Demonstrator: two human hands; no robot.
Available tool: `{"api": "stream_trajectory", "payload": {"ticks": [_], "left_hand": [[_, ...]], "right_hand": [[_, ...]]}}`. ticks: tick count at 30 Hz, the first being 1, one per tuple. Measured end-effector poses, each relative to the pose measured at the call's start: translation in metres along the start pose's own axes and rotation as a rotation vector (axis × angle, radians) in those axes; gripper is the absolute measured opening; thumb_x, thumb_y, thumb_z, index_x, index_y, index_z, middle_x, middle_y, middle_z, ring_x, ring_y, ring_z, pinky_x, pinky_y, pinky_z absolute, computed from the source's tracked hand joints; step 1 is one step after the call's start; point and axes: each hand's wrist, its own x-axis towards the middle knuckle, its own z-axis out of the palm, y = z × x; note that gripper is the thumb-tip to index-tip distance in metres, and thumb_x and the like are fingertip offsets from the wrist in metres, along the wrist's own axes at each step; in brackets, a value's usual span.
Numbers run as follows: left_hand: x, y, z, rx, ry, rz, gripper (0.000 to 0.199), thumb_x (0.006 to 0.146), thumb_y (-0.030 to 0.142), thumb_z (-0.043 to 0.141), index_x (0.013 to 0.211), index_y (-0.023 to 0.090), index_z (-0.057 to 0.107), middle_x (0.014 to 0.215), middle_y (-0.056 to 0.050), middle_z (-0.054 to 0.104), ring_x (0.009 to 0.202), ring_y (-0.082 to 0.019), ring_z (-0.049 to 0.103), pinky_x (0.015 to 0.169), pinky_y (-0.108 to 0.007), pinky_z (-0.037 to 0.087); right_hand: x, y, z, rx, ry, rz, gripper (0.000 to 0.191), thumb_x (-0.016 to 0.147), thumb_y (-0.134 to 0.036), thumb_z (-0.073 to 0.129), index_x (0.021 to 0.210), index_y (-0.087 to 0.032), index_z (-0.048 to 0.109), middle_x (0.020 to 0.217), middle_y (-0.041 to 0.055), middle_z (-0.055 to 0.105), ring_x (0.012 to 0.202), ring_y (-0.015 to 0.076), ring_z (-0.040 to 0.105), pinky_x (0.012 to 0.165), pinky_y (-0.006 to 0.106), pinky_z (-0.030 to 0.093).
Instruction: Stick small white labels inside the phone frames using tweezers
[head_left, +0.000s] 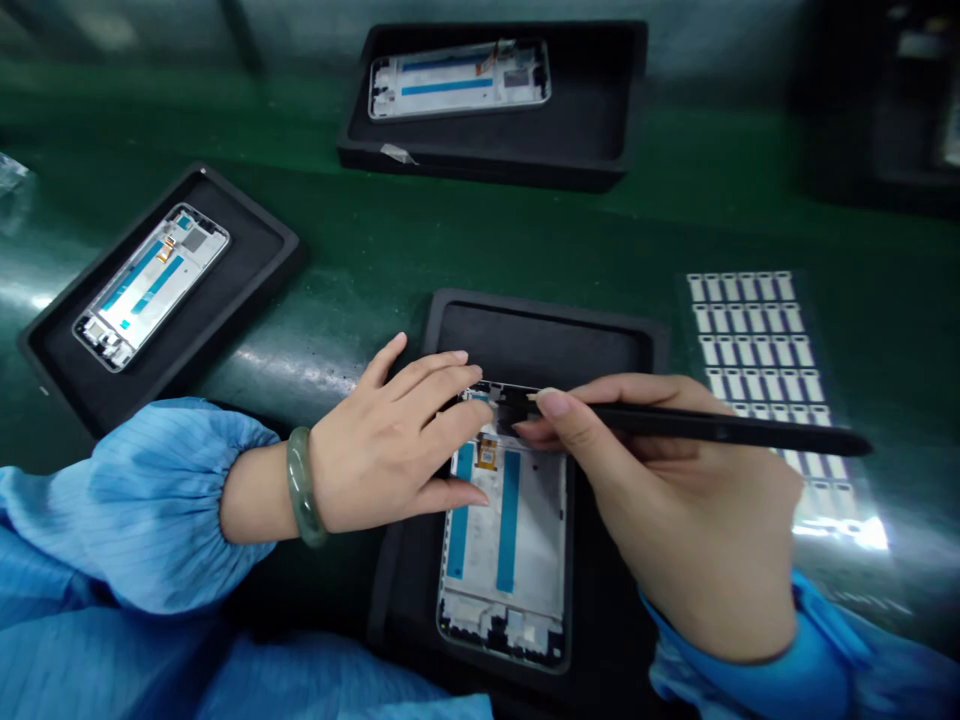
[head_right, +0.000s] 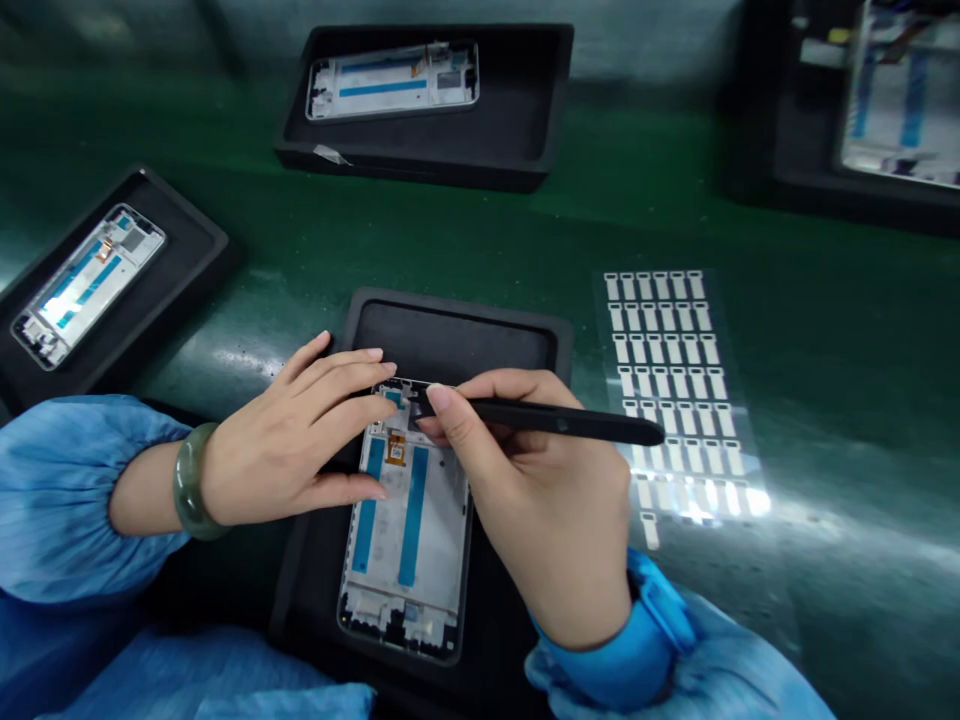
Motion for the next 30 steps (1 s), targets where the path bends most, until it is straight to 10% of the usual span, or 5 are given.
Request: {"api": "stream_trajectory", "payload": {"ticks": [14,21,30], "left_hand": [[0.003,0.003,-0.003,0.101,-0.024,0.038,0.042,0.095,0.041,0.048,0.127,0.013,0.054,0.131,-0.018,0.056,0.131,-0.033,0.045,0.109,-0.064,0.028],[0.0,0.001,0.003,0.054,-0.013,0.013,0.048,0.096,0.049,0.044,0.131,0.017,0.05,0.132,-0.016,0.054,0.133,-0.031,0.042,0.109,-0.064,0.026],[0.0,0.002,0.003,0.061,-0.032,0.0,0.052,0.096,0.05,0.042,0.135,0.016,0.047,0.134,-0.016,0.053,0.135,-0.031,0.04,0.111,-0.063,0.023]], "right_hand": [[0.011,0.002,-0.004,-0.005,0.148,-0.197,0.019,0.077,-0.036,0.075,0.083,-0.022,0.064,0.081,0.0005,0.071,0.07,0.0185,0.072,0.065,0.032,0.061],[0.025,0.007,0.001,0.219,-0.085,-0.118,0.014,0.08,-0.032,0.073,0.085,-0.028,0.061,0.086,-0.0026,0.071,0.075,0.0181,0.072,0.063,0.03,0.062],[0.022,0.0,0.002,0.038,-0.089,-0.159,0.013,0.081,-0.034,0.07,0.083,-0.026,0.06,0.081,-0.0012,0.071,0.07,0.0176,0.07,0.054,0.028,0.056]]}}
